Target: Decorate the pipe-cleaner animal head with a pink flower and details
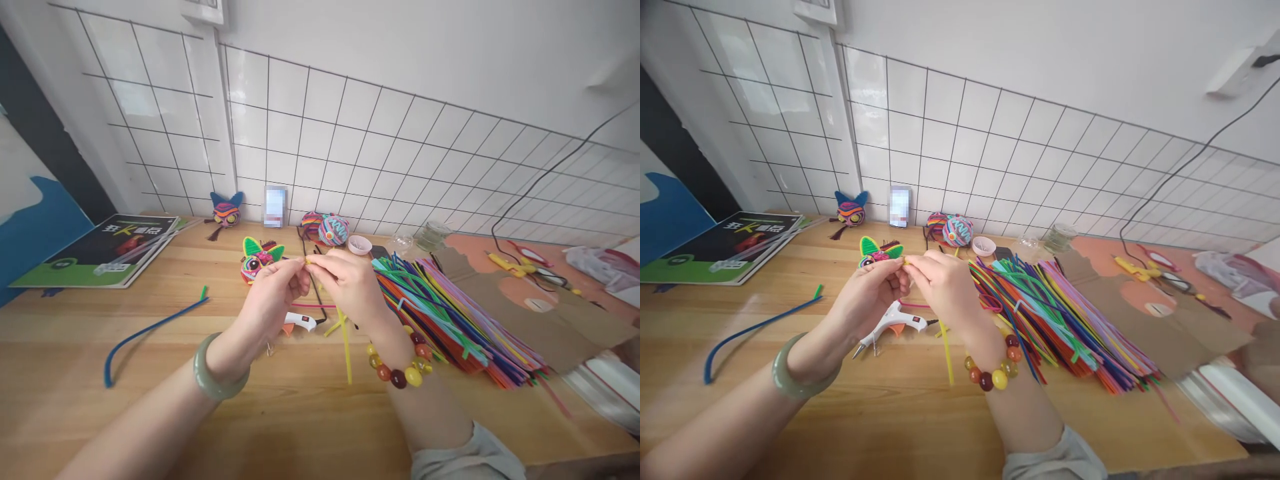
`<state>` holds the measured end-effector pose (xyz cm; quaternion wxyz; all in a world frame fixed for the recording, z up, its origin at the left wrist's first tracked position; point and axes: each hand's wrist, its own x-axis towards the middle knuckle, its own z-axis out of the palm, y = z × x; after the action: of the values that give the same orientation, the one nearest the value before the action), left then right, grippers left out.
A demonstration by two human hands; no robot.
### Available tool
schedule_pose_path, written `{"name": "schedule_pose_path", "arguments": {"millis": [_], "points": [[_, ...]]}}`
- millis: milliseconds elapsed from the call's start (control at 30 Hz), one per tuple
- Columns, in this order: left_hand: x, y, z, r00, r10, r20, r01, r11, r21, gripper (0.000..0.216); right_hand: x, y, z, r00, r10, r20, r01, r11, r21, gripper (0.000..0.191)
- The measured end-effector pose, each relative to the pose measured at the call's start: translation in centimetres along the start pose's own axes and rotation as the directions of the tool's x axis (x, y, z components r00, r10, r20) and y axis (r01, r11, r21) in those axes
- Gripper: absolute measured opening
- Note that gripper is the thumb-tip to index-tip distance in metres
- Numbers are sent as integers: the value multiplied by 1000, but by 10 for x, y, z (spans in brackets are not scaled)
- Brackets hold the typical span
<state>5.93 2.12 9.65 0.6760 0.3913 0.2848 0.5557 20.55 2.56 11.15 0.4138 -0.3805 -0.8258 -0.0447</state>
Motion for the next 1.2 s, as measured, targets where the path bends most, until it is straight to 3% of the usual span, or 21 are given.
{"name": "schedule_pose_path", "arguments": {"millis": [167, 300, 433, 600, 767, 1000, 1200], "points": [[2, 11, -7, 985, -122, 121, 114, 991, 77, 26, 2, 8, -18, 994, 27, 110, -40, 992, 118, 16], [5, 18, -13, 978, -123, 170, 80, 968, 238, 26, 2, 12, -23, 987, -7, 160, -23, 982, 188, 16], [6, 23, -17, 977, -98, 189, 44, 962, 271, 24, 2, 12, -23, 987, -10, 158, -28, 971, 237, 17], [5, 24, -16, 978, 58, 199, -127, 927, 354, 21, 1, 8, -20, 995, 40, 89, -64, 959, 275, 13], [1, 24, -13, 956, 241, 169, -293, 816, 498, 17, 1, 3, -20, 990, 134, 39, -140, 950, 280, 9], [-1, 27, -11, 944, 280, 176, -330, 784, 526, 17, 2, 1, -29, 986, 125, 110, -152, 945, 291, 15], [1, 21, -12, 938, 334, 88, -335, 815, 472, 12, 3, -4, -18, 989, 144, 18, -143, 944, 297, 14]]}}
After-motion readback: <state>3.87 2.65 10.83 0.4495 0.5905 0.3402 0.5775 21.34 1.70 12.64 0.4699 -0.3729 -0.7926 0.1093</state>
